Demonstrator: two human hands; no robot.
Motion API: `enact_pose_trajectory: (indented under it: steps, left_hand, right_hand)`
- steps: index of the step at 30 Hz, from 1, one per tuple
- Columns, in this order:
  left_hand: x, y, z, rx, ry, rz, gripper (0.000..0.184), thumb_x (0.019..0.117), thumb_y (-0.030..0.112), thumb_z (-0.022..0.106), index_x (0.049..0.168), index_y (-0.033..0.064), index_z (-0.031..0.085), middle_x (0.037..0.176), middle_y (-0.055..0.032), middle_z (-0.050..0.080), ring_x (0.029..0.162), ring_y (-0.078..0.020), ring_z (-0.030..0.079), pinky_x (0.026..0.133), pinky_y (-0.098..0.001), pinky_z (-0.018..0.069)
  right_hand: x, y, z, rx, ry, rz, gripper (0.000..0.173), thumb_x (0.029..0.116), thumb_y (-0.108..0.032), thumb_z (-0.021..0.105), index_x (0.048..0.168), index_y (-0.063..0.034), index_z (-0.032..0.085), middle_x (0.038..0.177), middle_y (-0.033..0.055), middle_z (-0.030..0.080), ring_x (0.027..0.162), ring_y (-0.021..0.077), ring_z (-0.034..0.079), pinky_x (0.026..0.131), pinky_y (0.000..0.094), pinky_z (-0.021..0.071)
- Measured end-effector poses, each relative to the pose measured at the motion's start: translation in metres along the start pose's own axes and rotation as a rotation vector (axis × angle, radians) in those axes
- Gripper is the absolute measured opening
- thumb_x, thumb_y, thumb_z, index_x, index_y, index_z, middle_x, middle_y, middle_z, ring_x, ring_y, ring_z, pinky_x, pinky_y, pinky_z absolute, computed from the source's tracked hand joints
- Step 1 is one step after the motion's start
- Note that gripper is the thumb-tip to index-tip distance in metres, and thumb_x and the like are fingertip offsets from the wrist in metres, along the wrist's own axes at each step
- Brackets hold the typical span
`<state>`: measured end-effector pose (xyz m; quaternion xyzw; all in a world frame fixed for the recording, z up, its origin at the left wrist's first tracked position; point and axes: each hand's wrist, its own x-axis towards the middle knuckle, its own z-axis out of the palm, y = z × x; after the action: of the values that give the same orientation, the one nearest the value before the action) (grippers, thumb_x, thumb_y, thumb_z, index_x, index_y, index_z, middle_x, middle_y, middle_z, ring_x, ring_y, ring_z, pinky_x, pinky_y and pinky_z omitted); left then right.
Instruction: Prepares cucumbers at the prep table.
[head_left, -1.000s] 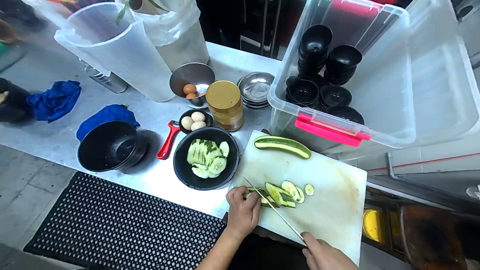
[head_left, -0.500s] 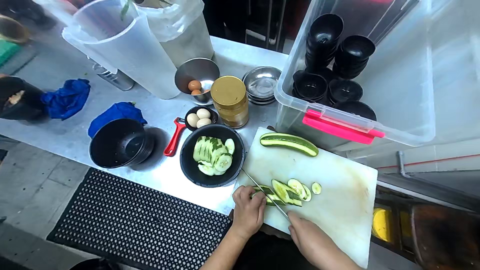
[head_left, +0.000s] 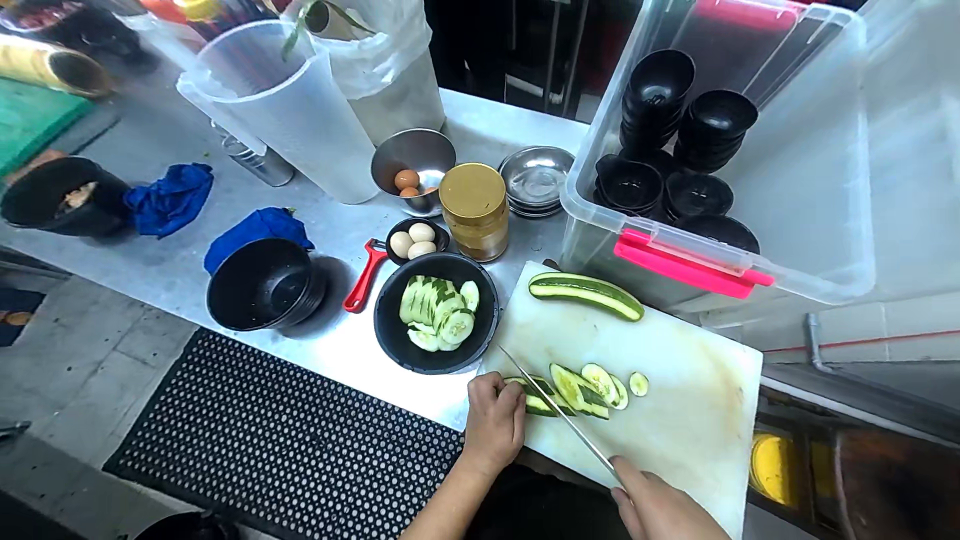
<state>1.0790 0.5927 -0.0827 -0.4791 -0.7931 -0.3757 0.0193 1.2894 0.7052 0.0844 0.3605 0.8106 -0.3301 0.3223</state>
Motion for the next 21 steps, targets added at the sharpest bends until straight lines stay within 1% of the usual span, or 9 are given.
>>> enact_pose_trajectory:
  steps: [4, 6, 10, 13, 16, 18, 21]
  left_hand:
    - [0.0, 0.0, 0.001, 0.005, 0.023, 0.014, 0.028, 0.1056, 0.034, 0.039, 0.097, 0.0195, 0.062, 0.097, -0.005, 0.051, 0.099, -0.0213, 0.052, 0.092, -0.036, 0.0436]
    - [0.0, 0.001, 0.002, 0.005, 0.037, 0.012, 0.027, 0.1055, 0.034, 0.04, 0.097, 0.0189, 0.062, 0.098, -0.0058, 0.052, 0.099, -0.0218, 0.053, 0.091, -0.0367, 0.0455]
    - [-0.001, 0.0, 0.004, 0.002, 0.043, 0.008, 0.027, 0.106, 0.034, 0.04, 0.098, 0.0185, 0.06, 0.099, -0.0054, 0.051, 0.1, -0.0213, 0.053, 0.091, -0.0357, 0.0452]
    - [-0.001, -0.001, 0.004, -0.011, 0.046, 0.009, 0.028, 0.1067, 0.034, 0.039, 0.099, 0.0173, 0.059, 0.099, -0.0054, 0.052, 0.1, -0.0212, 0.053, 0.091, -0.0356, 0.0459]
    - [-0.002, -0.003, 0.004, -0.035, 0.047, 0.019, 0.027, 0.1069, 0.035, 0.04, 0.101, 0.0172, 0.06, 0.1, -0.0054, 0.052, 0.1, -0.0204, 0.053, 0.091, -0.035, 0.0461]
    - [-0.004, -0.004, 0.004, -0.04, 0.047, 0.03, 0.026, 0.1072, 0.036, 0.04, 0.101, 0.0185, 0.058, 0.101, -0.0044, 0.051, 0.101, -0.0197, 0.053, 0.092, -0.0345, 0.0458]
    - [-0.003, -0.002, 0.005, -0.022, 0.058, 0.031, 0.027, 0.1076, 0.036, 0.038, 0.1, 0.0188, 0.058, 0.102, -0.0043, 0.052, 0.103, -0.0201, 0.053, 0.093, -0.0349, 0.0463]
  right_hand:
    - [-0.015, 0.008, 0.0, -0.015, 0.0, -0.036, 0.038, 0.1076, -0.03, 0.045, 0.134, -0.0058, 0.057, 0.1, 0.0241, 0.07, 0.088, 0.0437, 0.071, 0.073, 0.0583, 0.0576]
    - [-0.016, 0.01, 0.001, -0.02, -0.027, -0.027, 0.038, 0.1079, -0.03, 0.044, 0.134, -0.0056, 0.057, 0.101, 0.0243, 0.069, 0.089, 0.044, 0.071, 0.073, 0.0592, 0.0572]
    - [-0.012, 0.009, 0.003, -0.032, -0.046, -0.015, 0.037, 0.1081, -0.027, 0.044, 0.135, -0.0058, 0.056, 0.101, 0.0245, 0.069, 0.089, 0.0442, 0.071, 0.073, 0.0586, 0.0575]
    - [-0.004, 0.011, 0.007, -0.036, -0.033, -0.031, 0.035, 0.1078, -0.024, 0.044, 0.136, -0.0067, 0.056, 0.101, 0.0245, 0.07, 0.088, 0.0439, 0.072, 0.072, 0.0579, 0.058]
    - [0.006, 0.016, 0.012, -0.028, -0.017, -0.076, 0.033, 0.1072, -0.022, 0.046, 0.134, -0.0064, 0.056, 0.098, 0.0243, 0.07, 0.086, 0.0437, 0.072, 0.071, 0.0577, 0.058]
    - [0.02, 0.016, 0.017, -0.029, -0.017, -0.099, 0.031, 0.1069, -0.022, 0.047, 0.131, -0.0069, 0.056, 0.096, 0.0227, 0.07, 0.085, 0.0423, 0.072, 0.071, 0.0567, 0.0582]
    - [0.05, 0.006, 0.024, -0.037, -0.102, -0.041, 0.031, 0.1081, -0.022, 0.044, 0.137, -0.0106, 0.051, 0.101, 0.0214, 0.069, 0.094, 0.0409, 0.071, 0.077, 0.0563, 0.0579]
